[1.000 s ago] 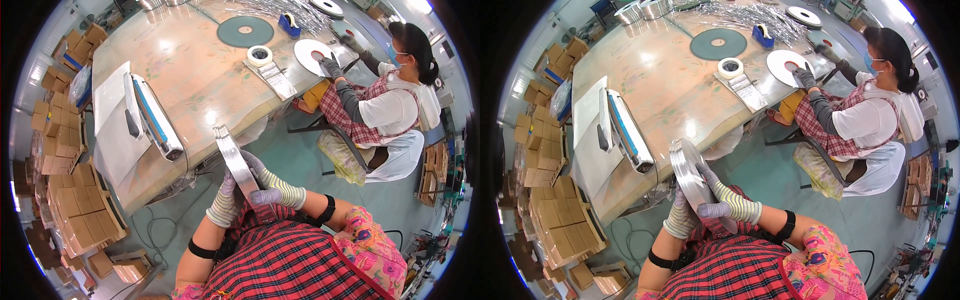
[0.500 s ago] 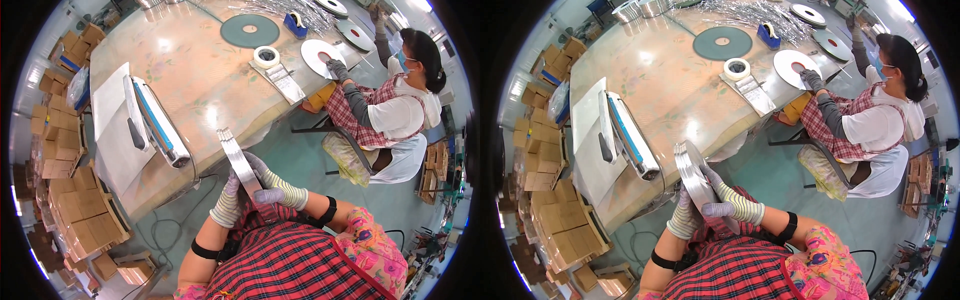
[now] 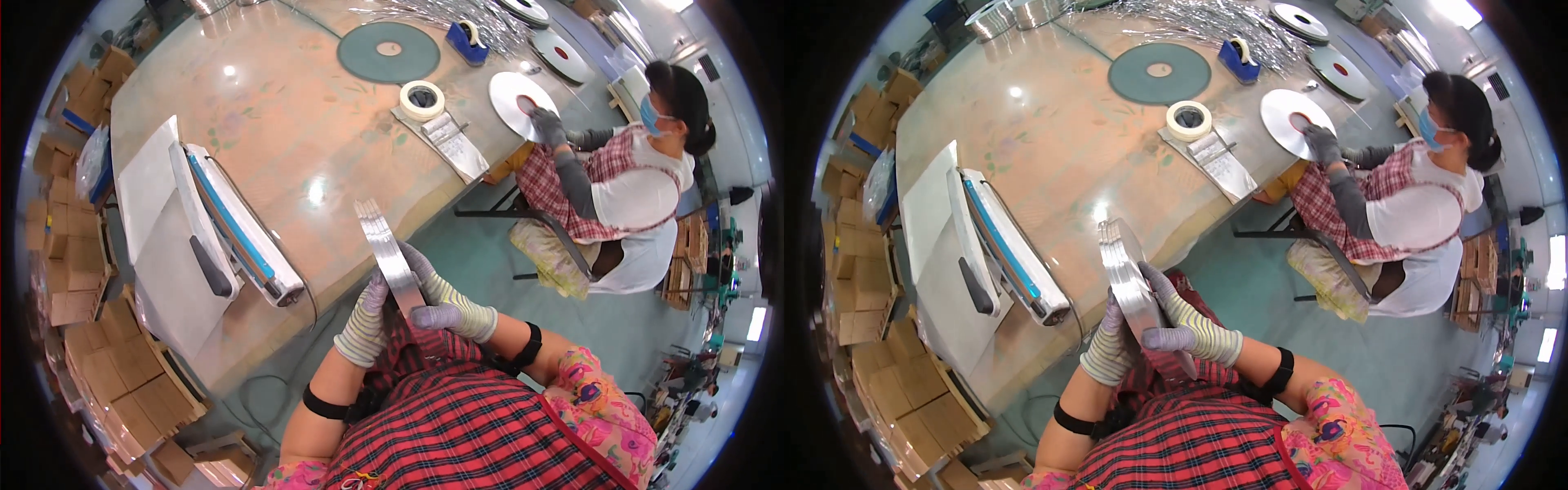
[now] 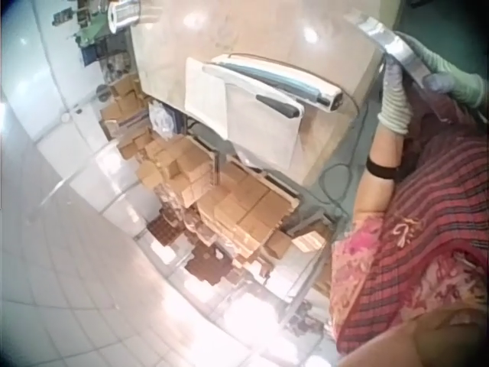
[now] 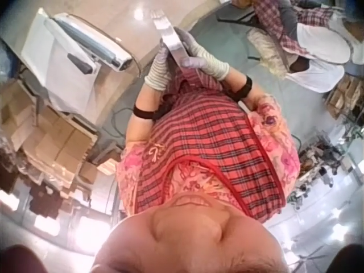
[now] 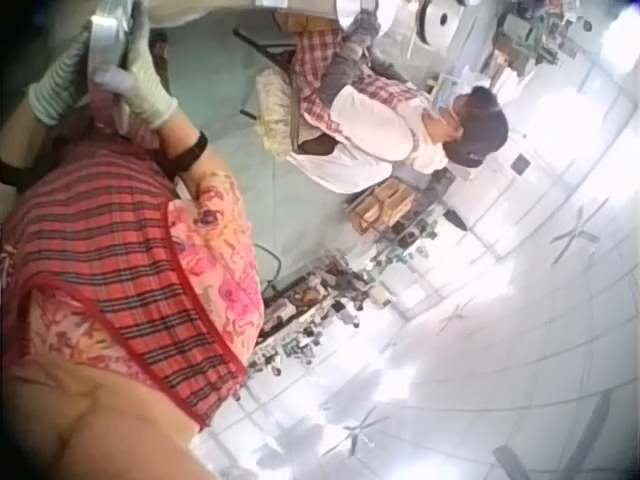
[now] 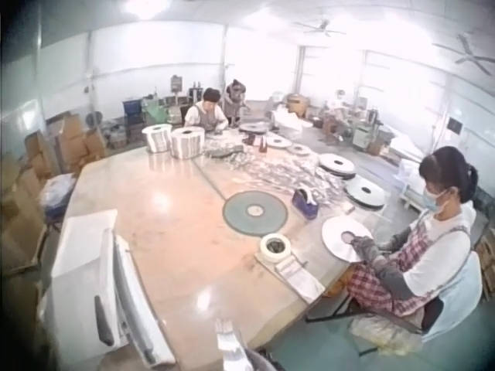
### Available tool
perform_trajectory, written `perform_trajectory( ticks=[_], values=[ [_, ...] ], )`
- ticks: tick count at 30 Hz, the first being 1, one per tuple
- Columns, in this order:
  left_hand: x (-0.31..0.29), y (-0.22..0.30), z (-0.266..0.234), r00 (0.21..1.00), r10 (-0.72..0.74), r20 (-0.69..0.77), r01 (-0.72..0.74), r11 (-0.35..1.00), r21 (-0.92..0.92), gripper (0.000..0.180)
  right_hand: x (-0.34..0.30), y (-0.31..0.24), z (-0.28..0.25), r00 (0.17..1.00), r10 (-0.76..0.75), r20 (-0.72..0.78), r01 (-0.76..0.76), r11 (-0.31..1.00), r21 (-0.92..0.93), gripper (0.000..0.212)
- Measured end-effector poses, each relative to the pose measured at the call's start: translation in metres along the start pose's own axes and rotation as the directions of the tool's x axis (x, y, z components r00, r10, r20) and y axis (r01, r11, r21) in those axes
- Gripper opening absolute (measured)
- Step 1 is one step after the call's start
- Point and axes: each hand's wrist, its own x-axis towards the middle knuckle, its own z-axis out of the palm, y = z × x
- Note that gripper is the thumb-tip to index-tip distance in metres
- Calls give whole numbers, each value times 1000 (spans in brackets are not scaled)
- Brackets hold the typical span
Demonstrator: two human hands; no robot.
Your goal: Packaging large metallic reels into plastic bags and sealing them with a heat sealer.
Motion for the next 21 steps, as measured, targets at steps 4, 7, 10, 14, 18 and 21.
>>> perform_trajectory(
  ticks=[4,7,10,14,18,21],
  values=[
    [30,13,2,998,25,-52,-23,999,34,77,27,-9,-26,1000,5,7,-5,1000,-20,114],
    [45,24,4,996,23,-88,-20,999,37,79,48,-15,-40,999,34,43,-34,999,17,114],
    [59,31,5,990,33,-140,-30,999,25,81,67,-18,-53,994,64,92,-69,996,60,117],
    [74,37,5,980,115,-160,-112,993,27,79,87,-22,-68,987,81,140,-93,992,83,116],
    [86,35,-4,977,124,-173,-127,992,-9,77,99,-22,-79,979,97,178,-117,988,104,115],
    [93,36,-3,966,124,-227,-130,991,-11,83,106,-22,-84,971,132,201,-158,980,119,116]
  ],
)
